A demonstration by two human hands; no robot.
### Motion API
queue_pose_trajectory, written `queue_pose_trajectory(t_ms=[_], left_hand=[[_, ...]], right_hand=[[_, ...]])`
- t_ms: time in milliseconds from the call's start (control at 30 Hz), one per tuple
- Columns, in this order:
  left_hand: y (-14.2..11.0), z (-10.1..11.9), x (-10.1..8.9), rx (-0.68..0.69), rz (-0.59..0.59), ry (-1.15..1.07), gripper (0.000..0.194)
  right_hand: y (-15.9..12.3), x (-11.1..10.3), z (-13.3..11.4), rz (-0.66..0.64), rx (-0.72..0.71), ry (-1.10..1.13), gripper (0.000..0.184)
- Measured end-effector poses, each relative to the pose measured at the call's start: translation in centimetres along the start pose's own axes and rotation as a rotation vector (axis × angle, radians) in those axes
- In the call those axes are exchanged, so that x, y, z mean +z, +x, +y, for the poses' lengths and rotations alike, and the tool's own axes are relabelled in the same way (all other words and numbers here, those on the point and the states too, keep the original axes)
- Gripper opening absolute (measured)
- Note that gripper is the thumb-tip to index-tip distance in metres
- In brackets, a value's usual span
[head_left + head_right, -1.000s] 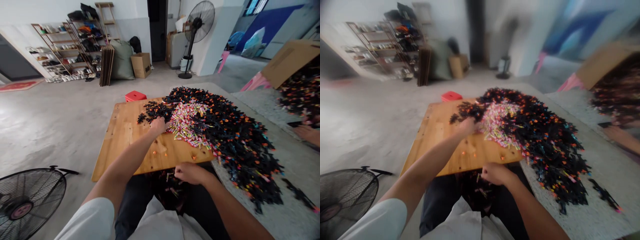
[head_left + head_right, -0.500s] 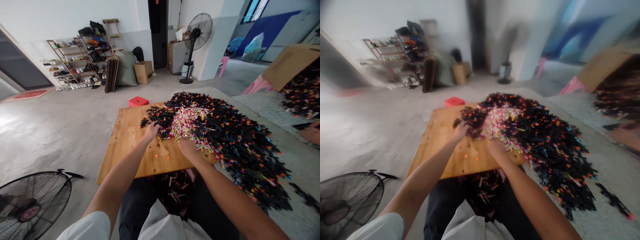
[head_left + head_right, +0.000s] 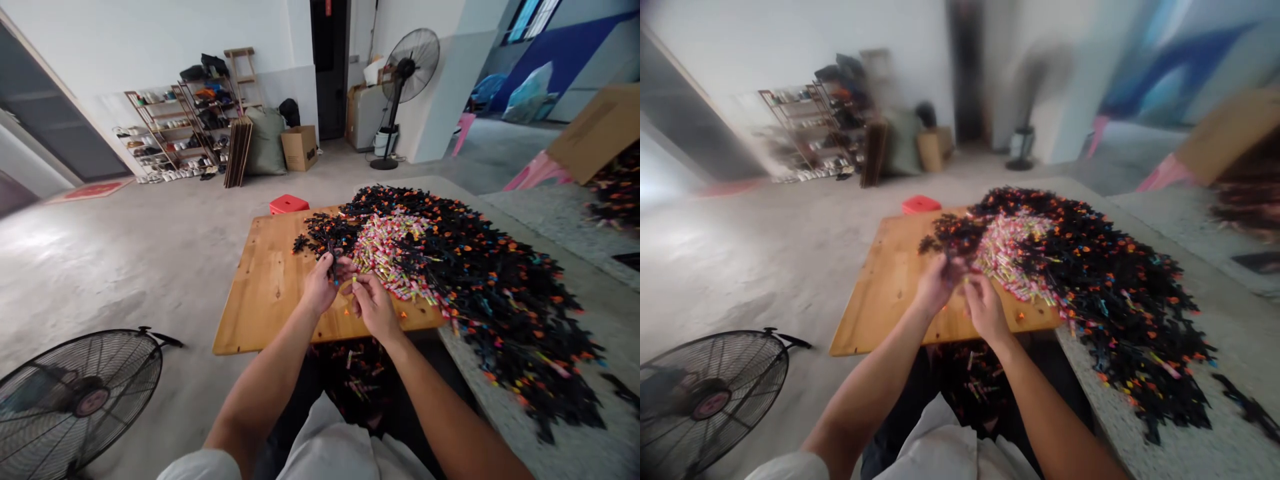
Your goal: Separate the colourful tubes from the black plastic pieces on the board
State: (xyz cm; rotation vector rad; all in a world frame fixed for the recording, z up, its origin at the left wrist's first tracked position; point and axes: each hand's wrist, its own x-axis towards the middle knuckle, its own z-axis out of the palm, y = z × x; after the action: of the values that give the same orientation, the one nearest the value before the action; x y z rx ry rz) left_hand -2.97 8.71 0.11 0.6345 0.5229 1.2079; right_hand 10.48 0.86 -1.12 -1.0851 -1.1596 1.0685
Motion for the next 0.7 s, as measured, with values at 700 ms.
queue_pose_trajectory(t_ms=[700], left_hand=[[-4.2,1.3,2.9,0.114,-0.313,0.925,0.046]], right_hand=[[0.4,-2.6,-4.0,0.151,0.071,0.381,0.016]])
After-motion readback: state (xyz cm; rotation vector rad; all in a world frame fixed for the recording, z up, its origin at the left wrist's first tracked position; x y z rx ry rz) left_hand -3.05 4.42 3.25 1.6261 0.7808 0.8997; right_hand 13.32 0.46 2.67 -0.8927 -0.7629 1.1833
